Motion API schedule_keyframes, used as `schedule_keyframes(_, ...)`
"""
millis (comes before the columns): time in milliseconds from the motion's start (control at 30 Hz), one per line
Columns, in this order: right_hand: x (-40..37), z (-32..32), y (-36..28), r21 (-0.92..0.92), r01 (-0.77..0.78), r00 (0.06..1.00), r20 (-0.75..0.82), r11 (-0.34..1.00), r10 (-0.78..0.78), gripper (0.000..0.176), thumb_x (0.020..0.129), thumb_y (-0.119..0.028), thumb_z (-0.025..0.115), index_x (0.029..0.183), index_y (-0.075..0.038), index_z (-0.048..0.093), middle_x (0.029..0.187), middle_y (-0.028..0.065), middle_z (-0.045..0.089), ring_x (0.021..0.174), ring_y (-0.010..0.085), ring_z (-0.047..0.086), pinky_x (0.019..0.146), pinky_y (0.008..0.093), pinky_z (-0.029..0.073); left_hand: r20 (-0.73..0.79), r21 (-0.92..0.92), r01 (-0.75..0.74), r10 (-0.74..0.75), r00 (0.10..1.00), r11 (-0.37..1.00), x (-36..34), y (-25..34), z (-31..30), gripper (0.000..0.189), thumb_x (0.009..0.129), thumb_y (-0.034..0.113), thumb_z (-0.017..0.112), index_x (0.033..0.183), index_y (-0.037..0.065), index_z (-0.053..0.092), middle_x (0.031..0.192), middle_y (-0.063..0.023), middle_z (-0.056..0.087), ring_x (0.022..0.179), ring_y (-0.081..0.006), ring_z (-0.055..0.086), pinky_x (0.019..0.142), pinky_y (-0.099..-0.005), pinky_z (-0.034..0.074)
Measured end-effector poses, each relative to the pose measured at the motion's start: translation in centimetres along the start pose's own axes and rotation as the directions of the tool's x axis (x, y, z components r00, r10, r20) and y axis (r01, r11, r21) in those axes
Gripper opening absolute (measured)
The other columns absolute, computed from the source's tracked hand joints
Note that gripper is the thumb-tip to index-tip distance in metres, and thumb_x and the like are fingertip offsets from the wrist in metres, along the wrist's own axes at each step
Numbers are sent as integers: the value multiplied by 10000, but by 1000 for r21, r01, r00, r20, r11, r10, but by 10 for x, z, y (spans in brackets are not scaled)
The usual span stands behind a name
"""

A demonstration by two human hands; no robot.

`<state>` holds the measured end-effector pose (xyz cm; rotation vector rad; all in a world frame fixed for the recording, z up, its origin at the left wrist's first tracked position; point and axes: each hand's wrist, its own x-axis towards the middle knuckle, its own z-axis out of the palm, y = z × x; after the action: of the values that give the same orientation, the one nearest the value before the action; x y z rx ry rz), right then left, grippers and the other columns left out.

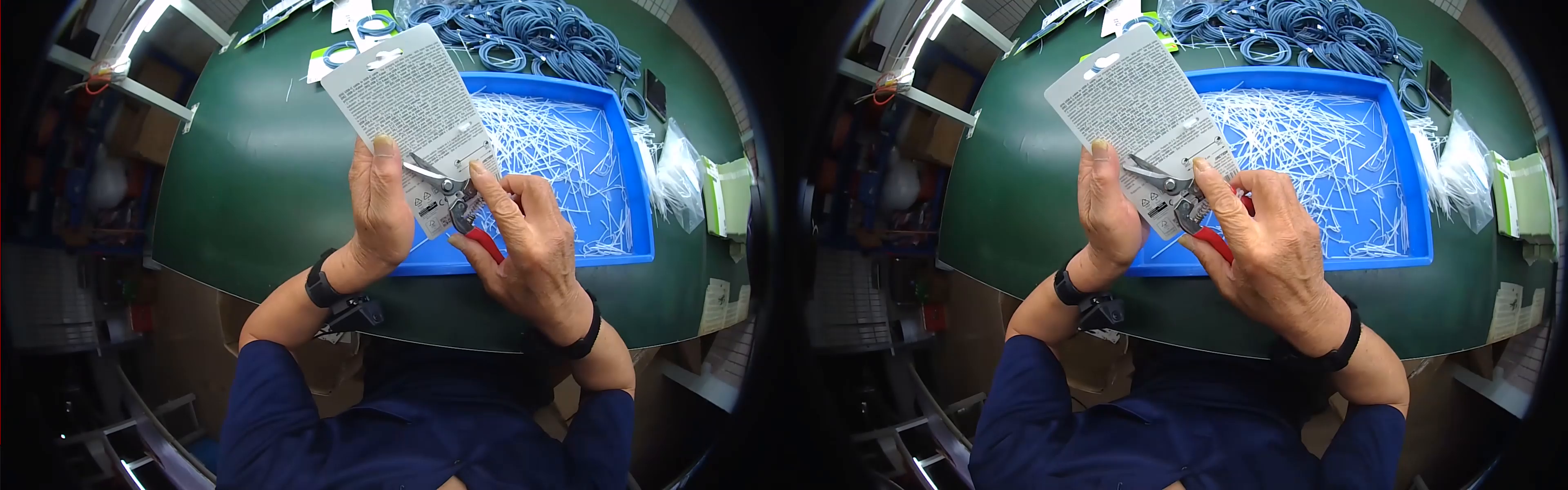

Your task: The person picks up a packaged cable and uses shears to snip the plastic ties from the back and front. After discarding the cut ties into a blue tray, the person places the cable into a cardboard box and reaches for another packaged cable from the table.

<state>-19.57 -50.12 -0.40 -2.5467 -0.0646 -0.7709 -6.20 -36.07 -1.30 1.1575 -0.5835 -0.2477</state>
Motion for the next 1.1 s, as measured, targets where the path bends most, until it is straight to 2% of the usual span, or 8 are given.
schedule_keyframes(300, -1, 3, -2, -49, 8, 1000, -20, 999, -9, 870, 698, -133, 934, 1487, -61, 574, 1081, 137, 615, 897, 270, 620, 730, 367, 561, -13, -19, -29, 29, 999, 999, -2, -3, 3, 520, 1148, 358, 379, 1490, -33, 380, 1303, -145, 603, 1137, -168, 598, 1018, -328, 475)
schedule_keyframes(400, -2, 5, -5, -53, 0, 1000, 21, 999, 1, 879, 699, -113, 928, 1491, -26, 555, 1060, 138, 630, 908, 280, 631, 734, 378, 564, -16, -7, -46, 46, 999, 999, -4, -4, 2, 514, 1149, 351, 378, 1493, -31, 377, 1311, -144, 600, 1139, -168, 598, 1020, -326, 473)
schedule_keyframes(833, -3, 13, -5, 17, 18, 998, -56, 1000, -17, 846, 716, -72, 911, 1470, 22, 541, 1083, 171, 676, 937, 304, 682, 765, 384, 587, 30, 21, -76, 75, 997, 997, -3, 0, 3, 518, 1154, 340, 371, 1510, -36, 357, 1336, -145, 588, 1164, -166, 596, 1026, -323, 482)
schedule_keyframes(1000, -5, 19, 0, 18, 16, 997, -78, 1000, -15, 813, 726, -50, 900, 1455, 31, 550, 1060, 171, 678, 887, 301, 686, 741, 375, 587, 18, 71, -93, 92, 996, 993, -1, 1, 2, 519, 1153, 347, 375, 1502, -37, 371, 1346, -148, 586, 1171, -162, 594, 1025, -321, 483)
schedule_keyframes(1100, -6, 19, 4, 23, 8, 997, -81, 1000, -6, 789, 741, -42, 892, 1449, 36, 553, 1053, 177, 678, 862, 296, 689, 734, 366, 590, 24, 38, -64, 63, 998, 997, 0, 2, 2, 511, 1150, 339, 394, 1499, -34, 380, 1348, -145, 592, 1183, -158, 589, 1037, -320, 475)
